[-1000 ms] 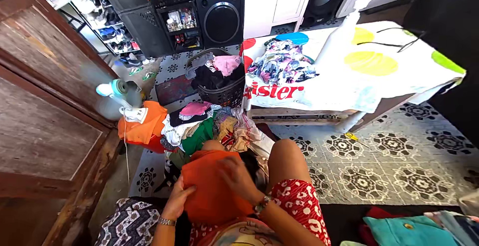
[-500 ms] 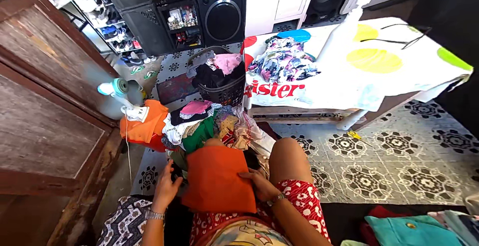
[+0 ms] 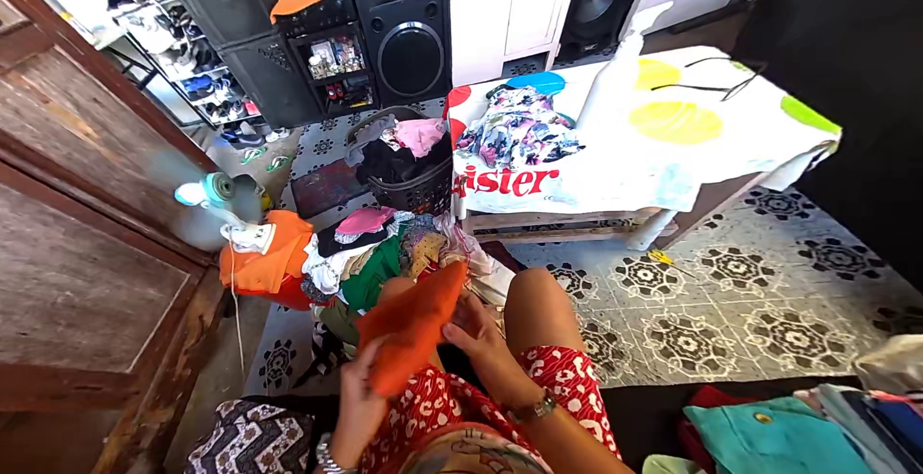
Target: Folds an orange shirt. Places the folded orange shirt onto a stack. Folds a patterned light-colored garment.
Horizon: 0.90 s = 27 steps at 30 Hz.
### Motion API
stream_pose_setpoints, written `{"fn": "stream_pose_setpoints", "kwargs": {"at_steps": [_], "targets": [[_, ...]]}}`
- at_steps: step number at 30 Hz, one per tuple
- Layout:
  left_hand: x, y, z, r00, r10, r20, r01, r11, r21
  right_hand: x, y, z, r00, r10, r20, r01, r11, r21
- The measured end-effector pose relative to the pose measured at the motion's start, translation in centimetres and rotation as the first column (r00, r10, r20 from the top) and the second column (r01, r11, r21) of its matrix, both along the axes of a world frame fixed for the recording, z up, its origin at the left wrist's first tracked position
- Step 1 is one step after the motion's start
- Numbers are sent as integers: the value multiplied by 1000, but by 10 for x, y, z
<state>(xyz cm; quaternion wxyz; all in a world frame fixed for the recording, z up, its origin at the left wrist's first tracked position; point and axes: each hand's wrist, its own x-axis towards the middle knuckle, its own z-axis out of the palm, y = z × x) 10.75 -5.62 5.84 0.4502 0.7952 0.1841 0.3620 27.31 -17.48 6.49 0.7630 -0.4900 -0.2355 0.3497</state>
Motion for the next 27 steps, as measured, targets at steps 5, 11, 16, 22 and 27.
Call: {"fn": "stream_pose_setpoints", "kwargs": {"at_steps": [5, 11, 16, 22, 27], "targets": [[3, 4, 71, 989, 63, 133, 19, 840, -542, 34, -31, -6, 957, 116, 268, -101, 993, -68], [41, 11, 66, 956, -291, 45, 285, 873, -396, 75, -68, 37, 902, 68, 427, -69, 998, -13], [80, 14, 80, 911, -411, 41, 404, 907, 119, 93, -121, 88, 599, -149, 787, 126, 988, 91], [99, -19, 12, 789, -614, -19, 583, 739, 338, 75, -198, 53, 268, 10, 963, 170, 984, -58], [62, -56, -76, 603, -764, -231, 783, 621, -10, 36, -244, -18, 449, 282, 848, 189, 898, -398]]}}
